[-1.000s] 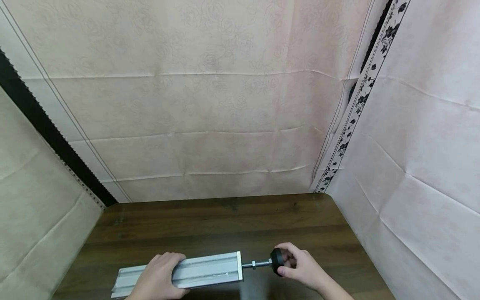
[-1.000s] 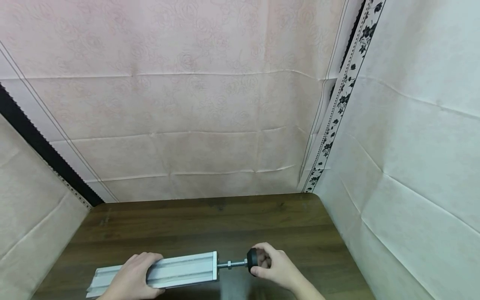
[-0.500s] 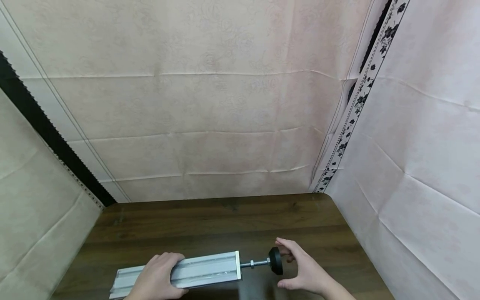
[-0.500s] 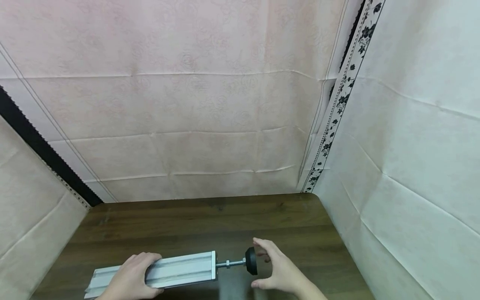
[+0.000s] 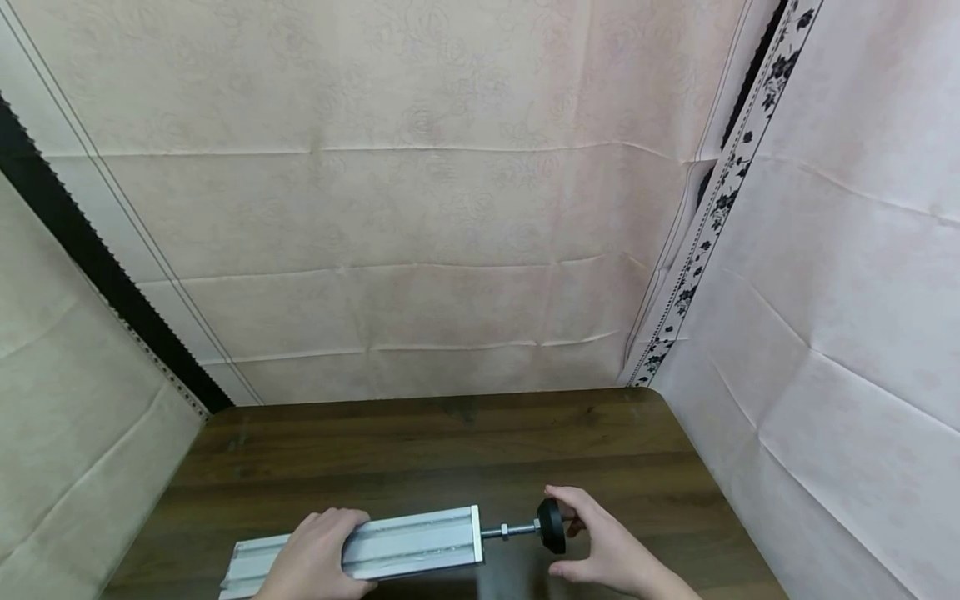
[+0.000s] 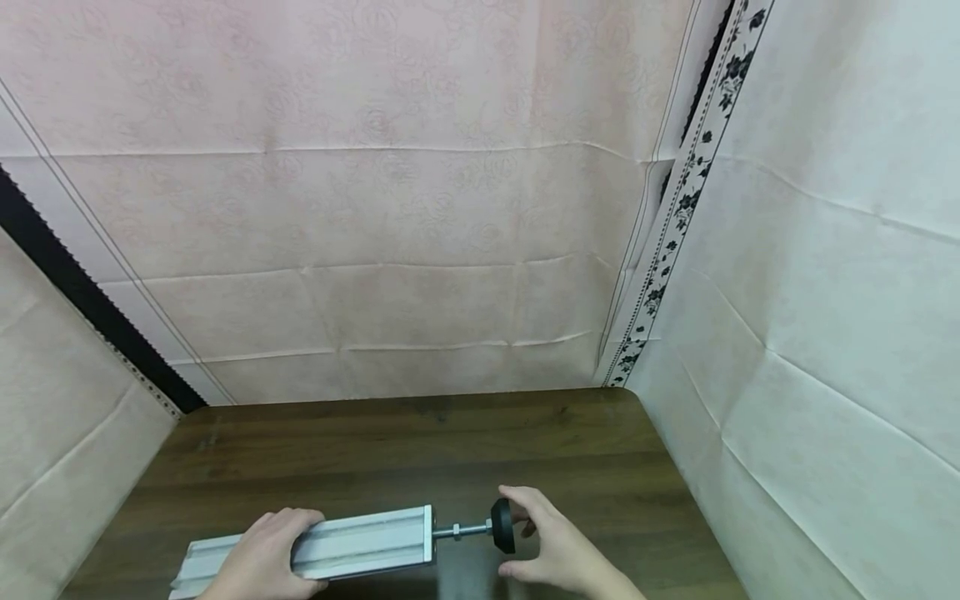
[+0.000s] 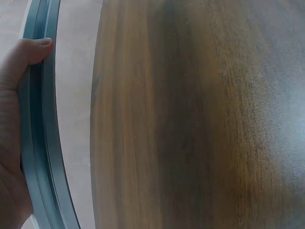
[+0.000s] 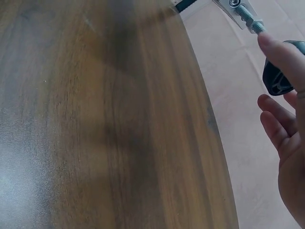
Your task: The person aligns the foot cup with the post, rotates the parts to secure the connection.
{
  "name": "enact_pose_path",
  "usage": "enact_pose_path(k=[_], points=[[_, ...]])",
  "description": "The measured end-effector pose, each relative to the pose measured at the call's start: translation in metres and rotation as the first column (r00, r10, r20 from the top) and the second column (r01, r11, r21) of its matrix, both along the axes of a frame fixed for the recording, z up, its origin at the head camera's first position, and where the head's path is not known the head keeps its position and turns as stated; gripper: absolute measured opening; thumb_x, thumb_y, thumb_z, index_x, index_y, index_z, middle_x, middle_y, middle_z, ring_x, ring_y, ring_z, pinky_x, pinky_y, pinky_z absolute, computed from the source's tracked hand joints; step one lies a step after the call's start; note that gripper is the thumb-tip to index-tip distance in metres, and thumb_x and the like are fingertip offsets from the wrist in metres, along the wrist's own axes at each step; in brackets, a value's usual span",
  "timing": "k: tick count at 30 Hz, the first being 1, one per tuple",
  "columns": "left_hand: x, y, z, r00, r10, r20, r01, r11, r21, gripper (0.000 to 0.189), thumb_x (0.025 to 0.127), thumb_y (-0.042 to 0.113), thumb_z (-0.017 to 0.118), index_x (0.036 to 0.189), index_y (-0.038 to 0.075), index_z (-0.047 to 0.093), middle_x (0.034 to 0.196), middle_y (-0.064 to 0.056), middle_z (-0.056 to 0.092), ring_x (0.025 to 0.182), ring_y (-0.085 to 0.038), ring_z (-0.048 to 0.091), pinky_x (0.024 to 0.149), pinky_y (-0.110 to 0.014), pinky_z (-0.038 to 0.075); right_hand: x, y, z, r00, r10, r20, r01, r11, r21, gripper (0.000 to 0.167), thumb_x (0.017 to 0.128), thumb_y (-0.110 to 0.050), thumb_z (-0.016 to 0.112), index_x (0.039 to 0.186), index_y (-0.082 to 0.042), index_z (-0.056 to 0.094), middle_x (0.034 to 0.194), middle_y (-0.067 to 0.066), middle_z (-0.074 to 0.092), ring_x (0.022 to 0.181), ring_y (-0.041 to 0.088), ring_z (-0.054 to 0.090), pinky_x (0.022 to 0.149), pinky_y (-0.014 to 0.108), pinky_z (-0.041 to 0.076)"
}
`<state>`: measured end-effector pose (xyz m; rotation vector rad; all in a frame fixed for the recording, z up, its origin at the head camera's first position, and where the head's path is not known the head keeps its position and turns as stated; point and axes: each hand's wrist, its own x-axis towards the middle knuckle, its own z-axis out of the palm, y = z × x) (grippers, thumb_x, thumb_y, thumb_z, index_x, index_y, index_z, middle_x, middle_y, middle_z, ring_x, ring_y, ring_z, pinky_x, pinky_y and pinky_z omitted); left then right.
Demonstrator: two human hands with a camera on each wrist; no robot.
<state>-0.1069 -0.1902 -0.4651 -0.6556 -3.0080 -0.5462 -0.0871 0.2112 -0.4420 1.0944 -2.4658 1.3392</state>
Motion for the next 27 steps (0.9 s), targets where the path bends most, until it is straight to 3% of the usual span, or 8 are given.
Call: enact_pose_path(k=[5,17,24,27], points=[[0.0,0.0,-0.001,1.0,-0.005,-0.001,0.005,1.0,0.0,0.064,0.061,0.058,0.078,0.107,0.018,0.062,0.098,0.01,0.059,0.088,-0.011,0.054,0.076,-0.039,0.042,-0.001,-0.003,0.002,1.0,0.017,-0.025,-0.018,1.0,-0.007,0.074,0.069,0.0,0.081,0.132,-0.003,0.042,0.119,0.02,0.049,0.085,0.008,0.056,0.067,0.032,0.052],[-0.002,0.0,-0.001,0.999,-0.008,0.032,0.008,1.0,0.002,0.066,0.06,0.059,0.078,0.108,0.017,0.062,0.099,0.009,0.059,0.089,-0.012,0.054,0.077,-0.04,0.042,-0.003,-0.002,0.004,0.998,0.004,0.058,-0.004,1.0,0.001,0.069,0.071,-0.002,0.08,0.13,-0.009,0.045,0.117,0.013,0.051,0.086,0.007,0.058,0.067,0.031,0.052],[-0.003,0.002,0.0,0.999,-0.013,0.037,0.013,1.0,0.009,0.066,0.06,0.059,0.078,0.108,0.016,0.062,0.101,0.008,0.059,0.09,-0.013,0.055,0.078,-0.04,0.042,-0.015,0.011,-0.024,0.992,-0.016,0.124,0.013,1.0,0.027,0.067,0.077,-0.022,0.078,0.134,-0.018,0.043,0.115,0.0,0.051,0.086,0.009,0.058,0.068,0.027,0.05],[-0.003,0.002,0.0,0.999,-0.012,0.051,0.012,1.0,0.013,0.067,0.06,0.059,0.078,0.109,0.016,0.062,0.101,0.008,0.059,0.091,-0.015,0.055,0.078,-0.041,0.042,-0.015,0.012,-0.024,0.989,-0.029,0.144,0.024,0.999,0.036,0.068,0.076,-0.021,0.078,0.134,-0.019,0.043,0.113,-0.001,0.052,0.084,0.008,0.057,0.066,0.026,0.049]])
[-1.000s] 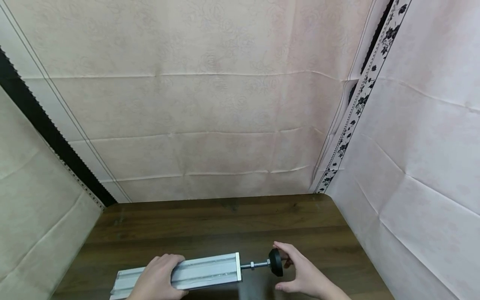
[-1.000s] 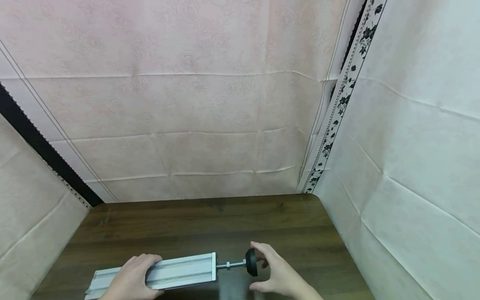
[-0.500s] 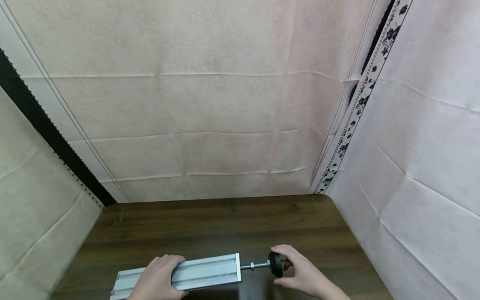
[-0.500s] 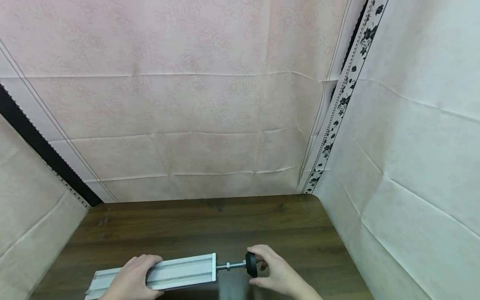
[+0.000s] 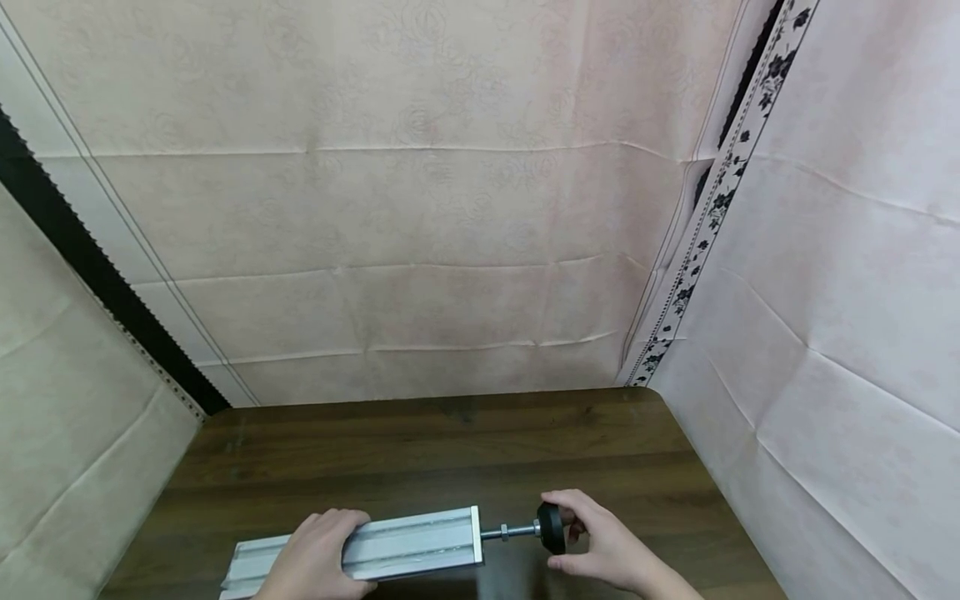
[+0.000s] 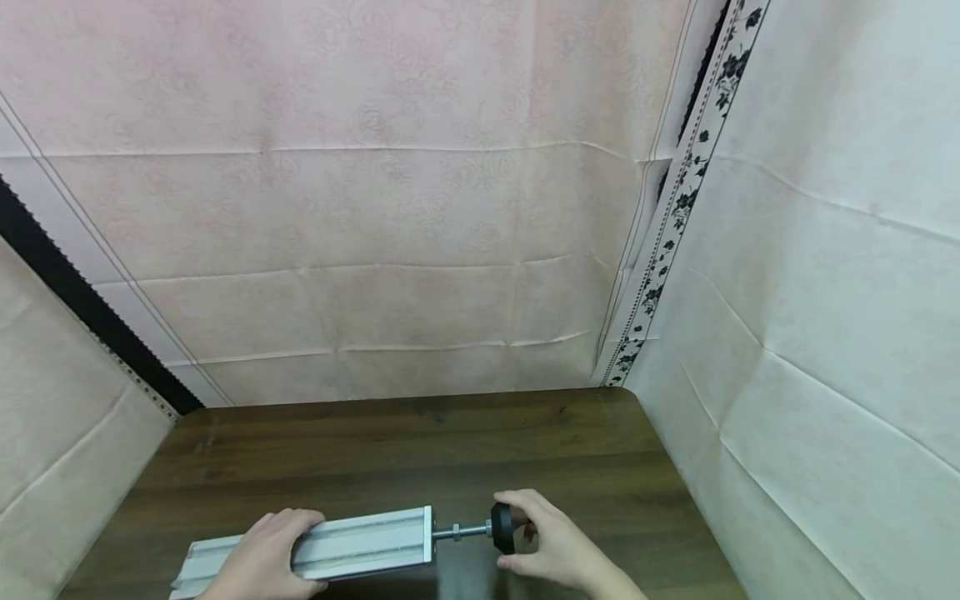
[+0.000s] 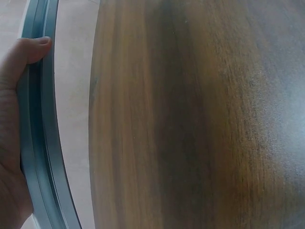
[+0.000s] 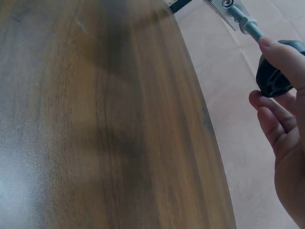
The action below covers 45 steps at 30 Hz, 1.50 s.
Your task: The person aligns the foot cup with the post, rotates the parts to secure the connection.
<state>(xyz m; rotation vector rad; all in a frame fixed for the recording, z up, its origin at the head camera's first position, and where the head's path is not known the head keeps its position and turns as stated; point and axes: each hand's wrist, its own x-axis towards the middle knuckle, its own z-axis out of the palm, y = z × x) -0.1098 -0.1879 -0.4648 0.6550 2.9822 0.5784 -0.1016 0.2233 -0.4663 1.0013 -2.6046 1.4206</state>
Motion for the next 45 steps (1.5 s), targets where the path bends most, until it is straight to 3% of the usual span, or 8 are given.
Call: enact_pose_path(k=[8,14,28,36,45], points=[[0.0,0.0,0.002,1.0,0.005,0.014,-0.005,1.0,0.004,0.068,0.06,0.06,0.078,0.109,0.015,0.062,0.102,0.007,0.059,0.092,-0.015,0.055,0.079,-0.042,0.042,0.001,0.002,0.003,0.994,-0.031,0.101,0.029,0.999,0.015,0.066,0.079,-0.021,0.076,0.136,-0.017,0.043,0.096,0.0,0.056,0.073,0.009,0.053,0.06,0.024,0.046],[0.001,0.0,0.002,1.0,0.003,0.013,-0.004,1.0,0.011,0.068,0.06,0.059,0.078,0.109,0.015,0.062,0.102,0.007,0.059,0.091,-0.015,0.055,0.078,-0.042,0.043,0.001,0.001,0.004,0.985,-0.033,0.167,0.032,0.999,0.007,0.065,0.08,-0.021,0.074,0.136,-0.014,0.043,0.093,0.001,0.057,0.073,0.008,0.054,0.059,0.025,0.047],[0.001,0.0,0.002,1.0,0.004,0.0,-0.004,1.0,0.007,0.067,0.06,0.059,0.078,0.109,0.016,0.062,0.101,0.008,0.059,0.091,-0.014,0.055,0.078,-0.041,0.043,0.0,-0.002,0.005,0.982,-0.059,0.179,0.059,0.998,0.006,0.057,0.083,-0.024,0.072,0.133,-0.015,0.046,0.1,-0.001,0.058,0.074,0.008,0.057,0.059,0.024,0.047],[0.002,0.0,0.004,1.0,0.013,0.025,-0.013,1.0,0.02,0.069,0.06,0.061,0.077,0.11,0.016,0.062,0.102,0.008,0.059,0.092,-0.014,0.054,0.079,-0.042,0.042,-0.001,-0.002,0.005,0.985,-0.03,0.17,0.039,0.998,-0.049,0.051,0.084,-0.016,0.07,0.129,-0.012,0.048,0.099,0.0,0.058,0.073,0.01,0.057,0.059,0.024,0.047],[0.002,0.0,0.004,1.0,0.007,0.019,-0.007,1.0,0.018,0.068,0.061,0.061,0.076,0.11,0.016,0.062,0.102,0.008,0.059,0.091,-0.013,0.054,0.078,-0.041,0.042,0.005,-0.009,0.023,0.983,-0.045,0.177,0.051,0.998,-0.028,0.044,0.085,-0.011,0.067,0.125,-0.005,0.05,0.094,-0.002,0.057,0.07,0.007,0.055,0.059,0.024,0.047]])
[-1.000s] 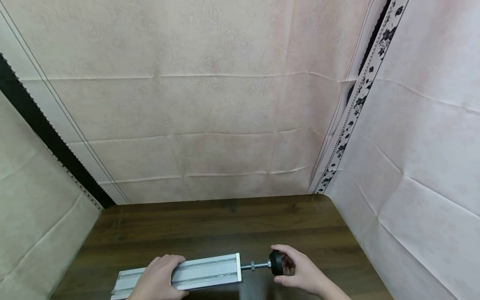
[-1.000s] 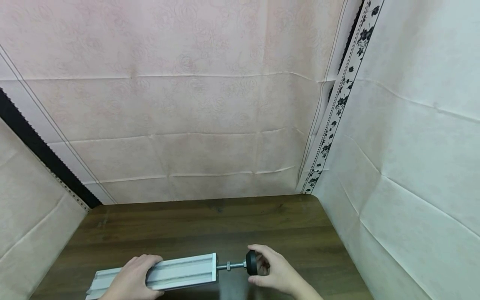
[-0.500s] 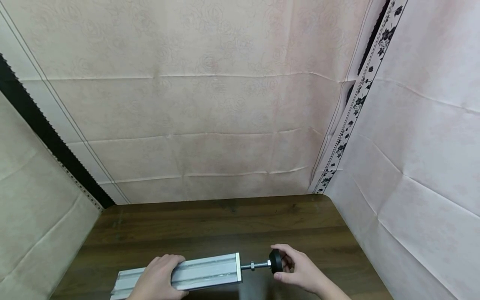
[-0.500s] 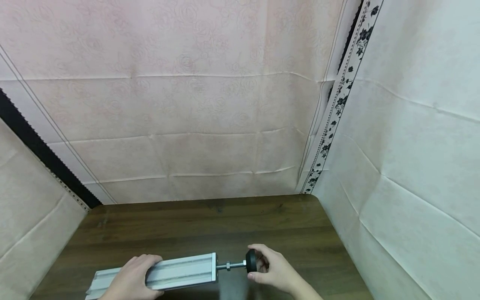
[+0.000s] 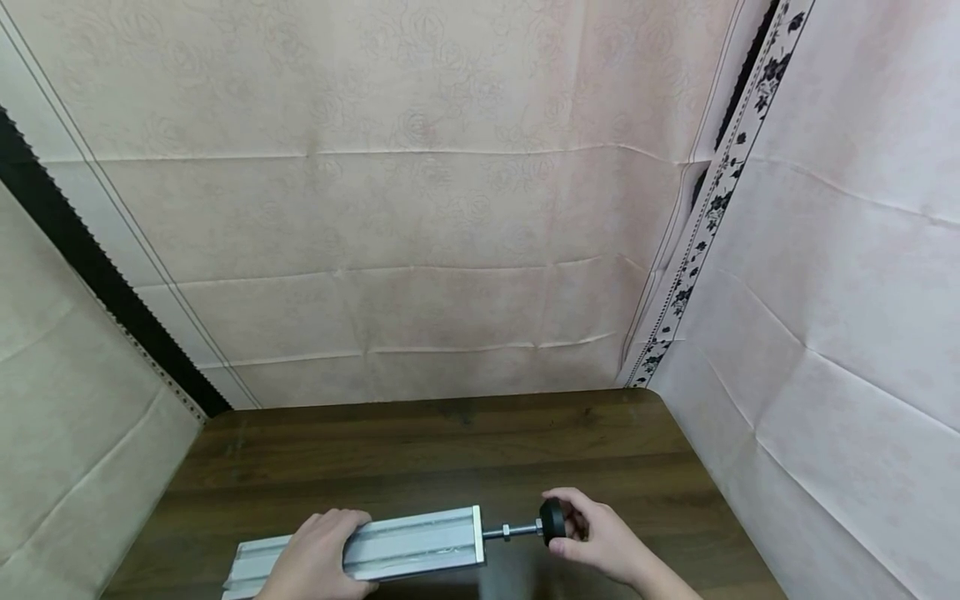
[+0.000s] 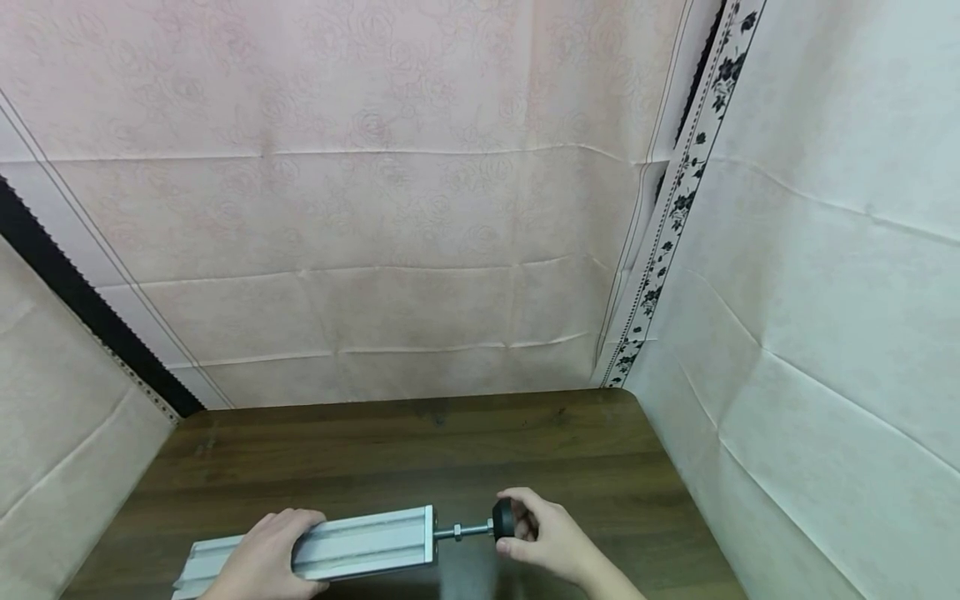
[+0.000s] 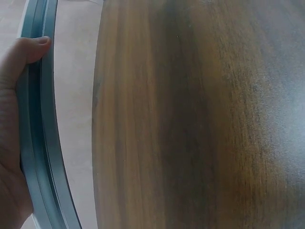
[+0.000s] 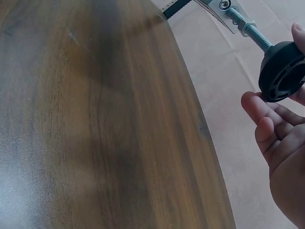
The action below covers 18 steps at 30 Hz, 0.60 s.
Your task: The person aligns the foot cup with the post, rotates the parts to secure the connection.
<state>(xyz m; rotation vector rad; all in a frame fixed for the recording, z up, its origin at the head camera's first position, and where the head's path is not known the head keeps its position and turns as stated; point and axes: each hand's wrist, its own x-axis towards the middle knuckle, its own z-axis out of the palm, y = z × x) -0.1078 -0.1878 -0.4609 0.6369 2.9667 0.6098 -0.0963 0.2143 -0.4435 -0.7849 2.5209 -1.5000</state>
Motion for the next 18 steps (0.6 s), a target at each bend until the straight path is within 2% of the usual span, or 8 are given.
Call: enact_pose_path(k=[5,10,18], points=[[0.0,-0.001,-0.001,1.0,0.001,0.028,-0.002,1.0,0.007,0.07,0.061,0.06,0.077,0.111,0.015,0.062,0.103,0.007,0.059,0.092,-0.015,0.054,0.079,-0.042,0.042,-0.004,0.002,-0.009,1.0,0.001,0.009,-0.001,1.0,0.015,0.041,0.087,-0.014,0.066,0.124,-0.01,0.05,0.086,-0.006,0.058,0.069,0.006,0.056,0.059,0.025,0.047],[0.0,-0.002,-0.003,1.0,0.0,0.031,0.0,1.0,0.008,0.07,0.06,0.06,0.077,0.111,0.015,0.062,0.103,0.007,0.059,0.092,-0.015,0.054,0.078,-0.042,0.043,-0.008,0.005,-0.017,0.999,0.031,0.037,-0.03,0.999,-0.039,0.037,0.089,-0.015,0.064,0.123,-0.01,0.051,0.086,-0.004,0.061,0.07,0.01,0.06,0.059,0.028,0.05],[-0.001,-0.001,-0.002,0.999,0.002,0.043,-0.002,1.0,0.011,0.07,0.06,0.061,0.076,0.111,0.015,0.061,0.102,0.008,0.058,0.091,-0.014,0.054,0.077,-0.042,0.043,-0.008,0.005,-0.017,0.995,0.067,0.068,-0.06,0.994,-0.091,0.03,0.092,-0.011,0.059,0.12,-0.006,0.051,0.084,-0.002,0.061,0.067,0.009,0.061,0.058,0.032,0.052]])
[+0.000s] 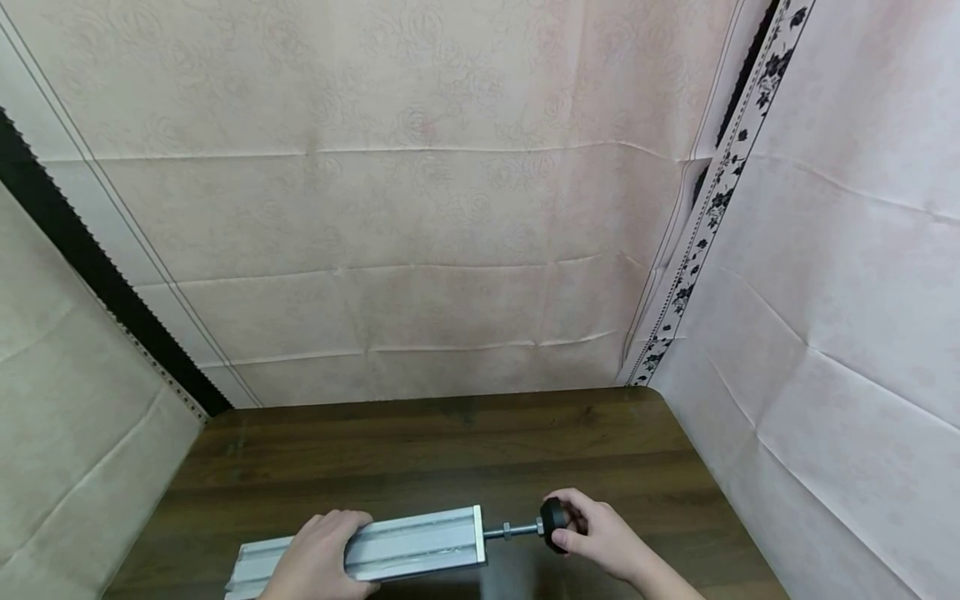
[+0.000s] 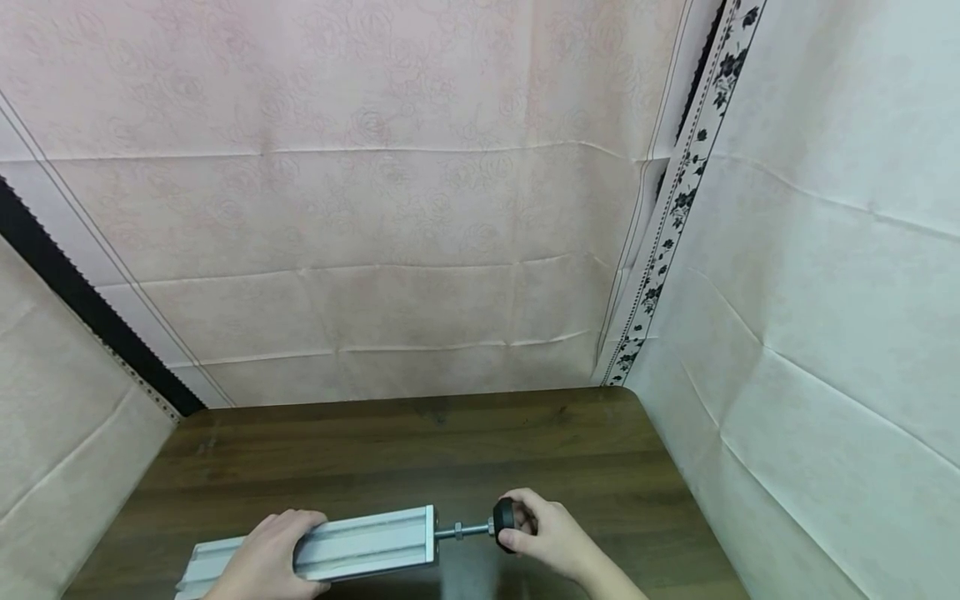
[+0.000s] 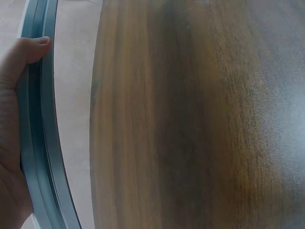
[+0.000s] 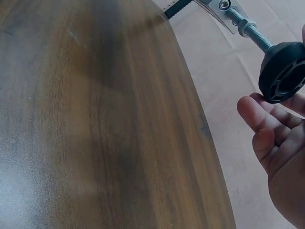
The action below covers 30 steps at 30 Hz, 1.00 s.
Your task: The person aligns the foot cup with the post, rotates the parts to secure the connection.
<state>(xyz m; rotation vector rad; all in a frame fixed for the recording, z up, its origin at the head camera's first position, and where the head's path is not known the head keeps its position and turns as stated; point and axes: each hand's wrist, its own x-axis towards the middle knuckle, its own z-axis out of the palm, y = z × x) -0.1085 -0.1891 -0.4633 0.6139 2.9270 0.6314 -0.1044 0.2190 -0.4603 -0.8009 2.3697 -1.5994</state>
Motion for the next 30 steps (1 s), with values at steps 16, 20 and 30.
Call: enact_pose_path(k=[16,20,30], points=[[-0.0009,-0.0002,0.0021,1.0,-0.005,-0.022,0.005,1.0,-0.015,0.07,0.062,0.063,0.075,0.111,0.015,0.062,0.102,0.008,0.058,0.091,-0.014,0.054,0.078,-0.042,0.042,-0.0002,0.0069,-0.0073,0.96,-0.025,-0.279,0.058,0.992,0.112,0.084,0.071,-0.027,0.082,0.14,-0.013,0.035,0.115,0.003,0.053,0.088,0.006,0.054,0.068,0.026,0.049],[-0.0008,-0.001,0.0014,1.0,-0.007,-0.017,0.007,1.0,-0.013,0.069,0.062,0.062,0.076,0.111,0.015,0.062,0.102,0.008,0.058,0.09,-0.015,0.054,0.077,-0.042,0.042,0.0022,0.0048,-0.0065,0.94,-0.012,-0.341,0.053,0.992,0.113,0.085,0.072,-0.029,0.082,0.14,-0.011,0.035,0.119,0.007,0.052,0.088,0.007,0.054,0.068,0.027,0.049],[0.0013,-0.0029,-0.0024,1.0,-0.009,-0.03,0.009,1.0,0.006,0.069,0.062,0.061,0.076,0.111,0.015,0.061,0.103,0.008,0.058,0.09,-0.014,0.054,0.076,-0.04,0.043,0.0051,0.0025,-0.0074,0.917,0.012,-0.398,0.037,0.993,0.115,0.08,0.073,-0.025,0.081,0.139,-0.012,0.038,0.118,0.002,0.05,0.086,0.006,0.053,0.067,0.025,0.05]])
